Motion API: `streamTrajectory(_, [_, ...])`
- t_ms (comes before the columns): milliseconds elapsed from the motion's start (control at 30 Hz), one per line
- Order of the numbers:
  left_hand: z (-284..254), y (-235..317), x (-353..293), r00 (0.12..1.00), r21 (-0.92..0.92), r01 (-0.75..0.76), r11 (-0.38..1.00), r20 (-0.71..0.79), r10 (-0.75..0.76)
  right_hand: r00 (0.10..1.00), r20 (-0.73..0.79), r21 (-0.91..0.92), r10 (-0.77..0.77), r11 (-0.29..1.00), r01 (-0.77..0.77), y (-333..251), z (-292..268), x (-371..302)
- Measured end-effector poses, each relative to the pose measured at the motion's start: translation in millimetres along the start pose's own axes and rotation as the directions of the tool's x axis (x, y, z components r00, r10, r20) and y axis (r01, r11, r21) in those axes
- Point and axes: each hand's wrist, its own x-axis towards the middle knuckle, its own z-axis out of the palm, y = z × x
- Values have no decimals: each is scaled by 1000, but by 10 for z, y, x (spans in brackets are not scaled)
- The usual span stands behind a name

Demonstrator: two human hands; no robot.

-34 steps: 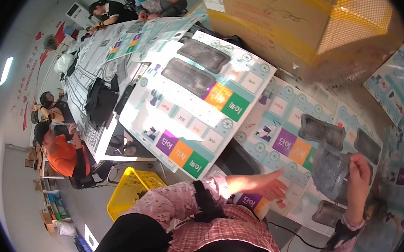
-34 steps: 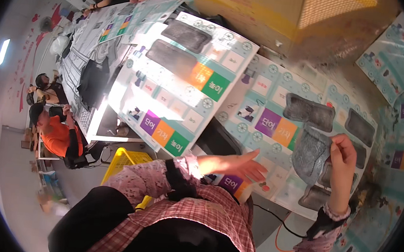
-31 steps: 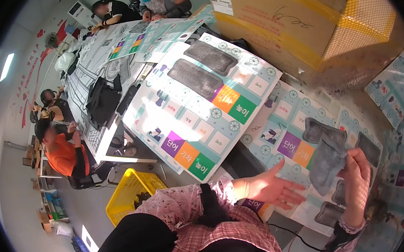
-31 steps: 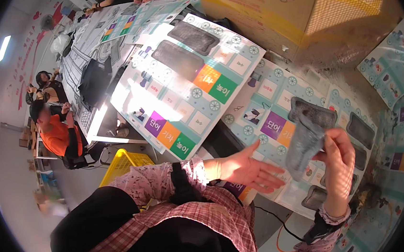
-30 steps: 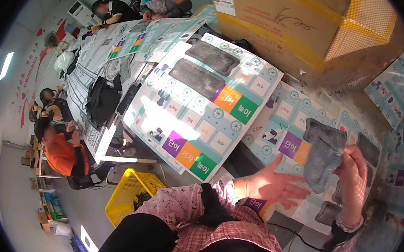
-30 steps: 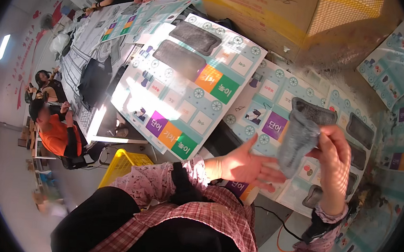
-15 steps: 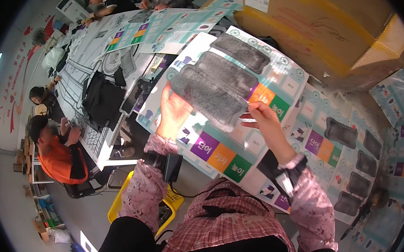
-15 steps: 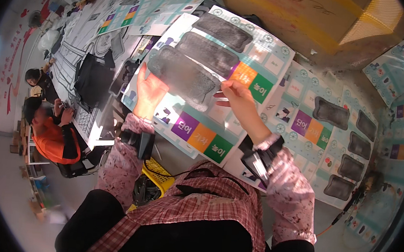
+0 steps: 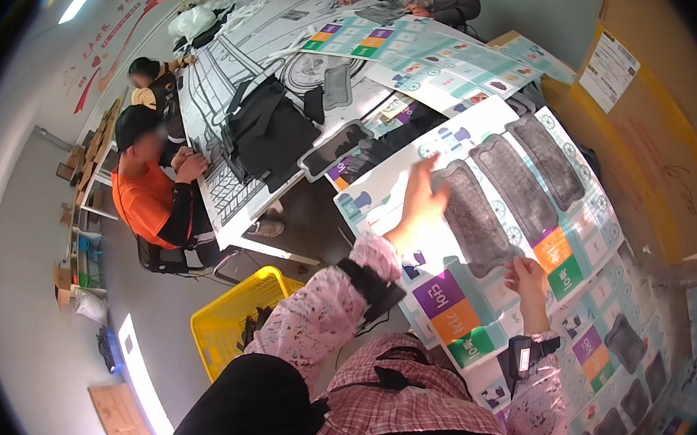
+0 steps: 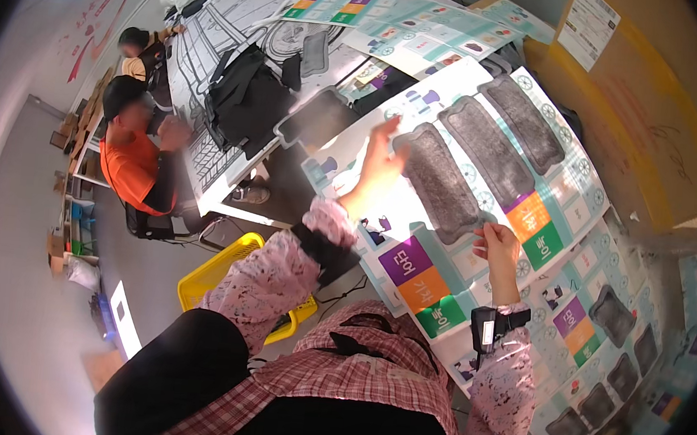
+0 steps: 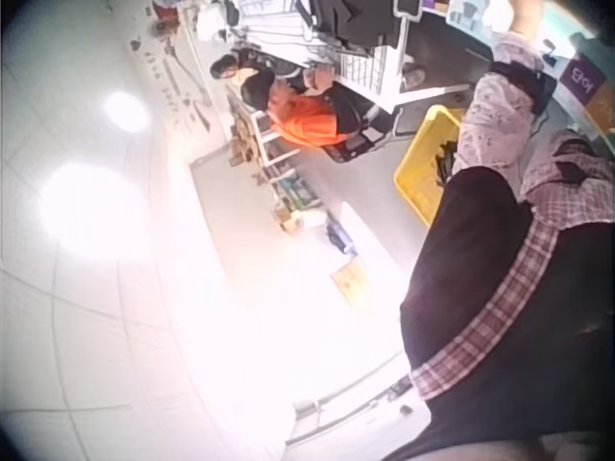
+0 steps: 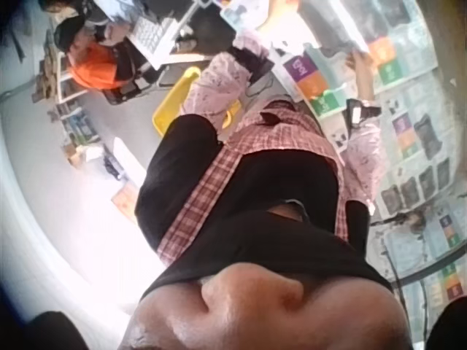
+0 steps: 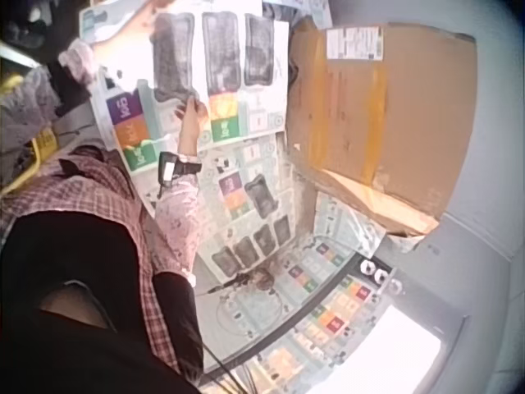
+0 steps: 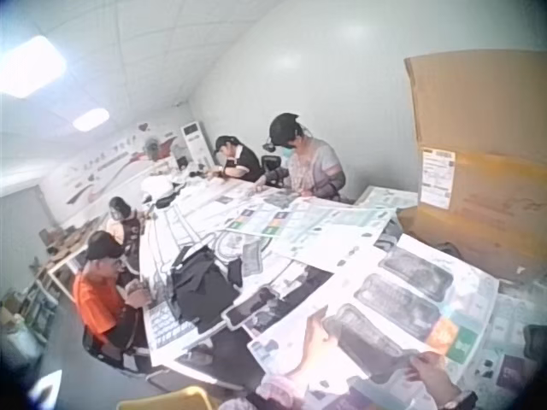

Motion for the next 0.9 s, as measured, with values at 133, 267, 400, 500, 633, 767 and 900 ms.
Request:
streamTrajectory(133, [-28, 501, -362, 973, -2, -83, 997, 216, 81, 997, 4, 191, 76, 979, -75, 30, -10, -30])
streamTrajectory(267, [255, 853, -534, 895, -13, -177, 984, 415, 166, 990, -112, -452, -90, 892, 30, -136, -190, -57])
streamTrajectory(400, [506, 784, -644, 861, -110, -164, 980, 468, 197, 557, -183, -843, -810, 421, 335, 246, -283, 84])
streamTrajectory(500, [651, 1077, -777, 812, -210, 124, 970, 584, 22, 855, -310, -657, -416, 744, 124, 83, -687, -119])
streamTrajectory(633, [1097, 1446, -1072, 552, -194, 389, 900, 832, -59, 679, -444, -723, -585, 681, 114, 474, -1764, -562])
streamTrajectory(767, [1755, 1744, -1361, 301, -129, 516, 847, 953, -39, 563, -542, -781, -624, 621, -65, 749, -2823, -906])
streamTrajectory(900, [2789, 1699, -1513, 518, -310, 376, 873, 852, 80, 549, -646, -612, -530, 789, 41, 715, -3145, -911])
